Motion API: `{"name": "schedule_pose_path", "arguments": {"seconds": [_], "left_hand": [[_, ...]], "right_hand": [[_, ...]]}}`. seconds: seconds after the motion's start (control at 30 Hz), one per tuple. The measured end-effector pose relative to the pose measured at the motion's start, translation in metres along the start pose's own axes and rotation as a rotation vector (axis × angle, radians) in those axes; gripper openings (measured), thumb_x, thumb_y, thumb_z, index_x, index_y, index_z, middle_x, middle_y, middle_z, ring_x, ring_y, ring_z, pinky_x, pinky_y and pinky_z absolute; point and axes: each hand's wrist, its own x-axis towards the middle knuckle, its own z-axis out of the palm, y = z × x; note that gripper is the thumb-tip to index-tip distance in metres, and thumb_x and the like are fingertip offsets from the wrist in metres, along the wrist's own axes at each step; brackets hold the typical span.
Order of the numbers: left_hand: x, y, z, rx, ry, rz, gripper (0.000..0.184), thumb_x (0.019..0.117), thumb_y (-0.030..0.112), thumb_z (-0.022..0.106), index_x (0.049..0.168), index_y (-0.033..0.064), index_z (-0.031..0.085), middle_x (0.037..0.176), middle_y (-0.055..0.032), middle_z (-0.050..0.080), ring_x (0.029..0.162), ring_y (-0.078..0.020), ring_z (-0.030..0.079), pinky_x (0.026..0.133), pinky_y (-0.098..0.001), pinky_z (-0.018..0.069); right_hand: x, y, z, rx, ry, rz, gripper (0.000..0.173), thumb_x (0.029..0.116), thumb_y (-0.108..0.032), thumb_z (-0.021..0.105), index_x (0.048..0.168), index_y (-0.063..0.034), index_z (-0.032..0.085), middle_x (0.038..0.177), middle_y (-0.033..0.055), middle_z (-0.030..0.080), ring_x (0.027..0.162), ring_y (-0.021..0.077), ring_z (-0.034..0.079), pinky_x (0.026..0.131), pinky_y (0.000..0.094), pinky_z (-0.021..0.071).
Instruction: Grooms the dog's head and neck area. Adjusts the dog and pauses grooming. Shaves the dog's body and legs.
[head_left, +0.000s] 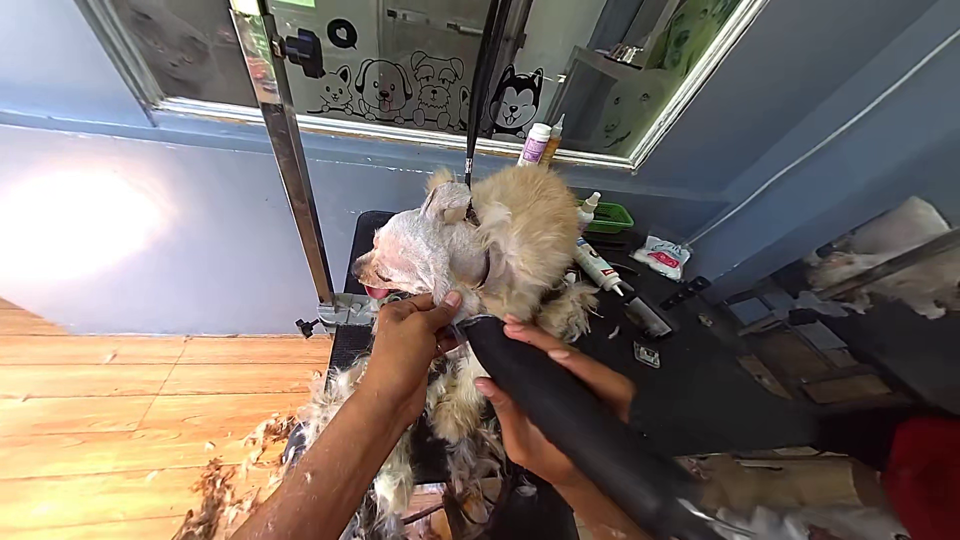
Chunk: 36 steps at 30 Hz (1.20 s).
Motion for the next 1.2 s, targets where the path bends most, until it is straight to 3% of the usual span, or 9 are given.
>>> {"name": "schedule_pose_path", "arguments": {"seconds": [0.1,0.23,0.4,0.5,0.7,0.87,0.93,1.07,1.2], "left_hand": [[0.000,-0.003,0.000,0.012,0.007,0.028,0.020,0.1019,0.020,0.063,0.100,0.0014,0.072,0.087,-0.0103,0.071,0.071,-0.0146,0.066,0.069,-0.0290,0.0577],[-0.002,-0.001,-0.003,-0.031,0.014,0.024,0.020,0.1023,0.020,0.062,0.101,0.0025,0.071,0.086,-0.0086,0.070,0.069,-0.0118,0.063,0.064,-0.0245,0.0536],[0.006,0.004,-0.001,-0.066,0.033,0.049,0.019,0.1030,0.012,0.060,0.094,-0.0031,0.067,0.081,-0.0138,0.068,0.069,-0.0198,0.066,0.070,-0.0349,0.0600],[0.001,0.009,0.004,-0.101,0.067,0.029,0.019,0.1030,0.009,0.059,0.093,-0.0044,0.068,0.078,-0.0140,0.068,0.066,-0.0180,0.066,0.068,-0.0315,0.0595],[-0.005,0.015,0.002,-0.103,0.084,0.049,0.019,0.1022,0.016,0.062,0.103,-0.0001,0.071,0.092,-0.0121,0.073,0.077,-0.0175,0.069,0.073,-0.0308,0.0581],[-0.007,0.020,-0.001,-0.099,0.057,0.036,0.020,0.1022,0.017,0.062,0.106,-0.0010,0.070,0.094,-0.0126,0.073,0.079,-0.0189,0.072,0.075,-0.0328,0.0614],[-0.010,0.023,-0.001,-0.034,0.043,0.047,0.020,0.1027,0.017,0.061,0.101,-0.0009,0.071,0.091,-0.0126,0.073,0.077,-0.0187,0.071,0.073,-0.0328,0.0615],[-0.020,0.024,-0.032,0.358,-0.061,0.191,0.026,0.1024,0.017,0.060,0.087,0.0022,0.074,0.077,-0.0118,0.071,0.070,-0.0195,0.069,0.068,-0.0339,0.0592],[-0.023,0.016,-0.066,0.725,-0.086,0.406,0.025,0.0977,0.024,0.062,0.078,0.0123,0.073,0.065,-0.0024,0.069,0.060,-0.0135,0.068,0.056,-0.0287,0.0568]], "right_hand": [[-0.014,0.007,0.001,0.063,-0.058,0.024,0.068,0.0784,-0.009,0.089,0.135,-0.0176,0.052,0.123,0.0082,0.071,0.117,0.0323,0.069,0.103,0.0539,0.0590],[-0.002,-0.004,-0.016,0.203,-0.143,0.160,0.064,0.0827,-0.013,0.085,0.136,-0.0202,0.051,0.123,0.0067,0.072,0.114,0.0281,0.071,0.100,0.0463,0.0602],[0.023,-0.003,-0.009,0.150,0.053,0.072,0.068,0.0787,-0.015,0.089,0.135,-0.0261,0.053,0.120,0.0037,0.073,0.112,0.0283,0.071,0.099,0.0475,0.0611],[0.021,0.000,0.007,0.093,0.073,0.034,0.067,0.0783,-0.015,0.089,0.135,-0.0250,0.054,0.119,0.0035,0.073,0.111,0.0273,0.072,0.098,0.0465,0.0624],[0.004,0.000,0.004,0.183,-0.115,0.036,0.066,0.0806,-0.014,0.088,0.136,-0.0197,0.053,0.121,0.0075,0.072,0.113,0.0293,0.071,0.098,0.0481,0.0619],[0.028,-0.012,0.004,0.151,-0.003,0.006,0.066,0.0812,-0.015,0.087,0.136,-0.0215,0.052,0.122,0.0041,0.072,0.113,0.0278,0.071,0.101,0.0483,0.0610],[0.028,-0.008,0.008,0.185,-0.040,0.027,0.065,0.0812,-0.013,0.086,0.137,-0.0212,0.052,0.123,0.0052,0.071,0.115,0.0284,0.070,0.103,0.0494,0.0591],[0.013,-0.013,-0.006,0.551,-0.269,0.292,0.065,0.0817,-0.010,0.086,0.137,-0.0188,0.054,0.120,0.0135,0.073,0.114,0.0344,0.070,0.103,0.0532,0.0575],[0.009,-0.020,-0.028,0.776,-0.158,0.525,0.063,0.0806,-0.011,0.086,0.134,-0.0194,0.054,0.116,0.0168,0.072,0.111,0.0389,0.070,0.102,0.0577,0.0555]]}}
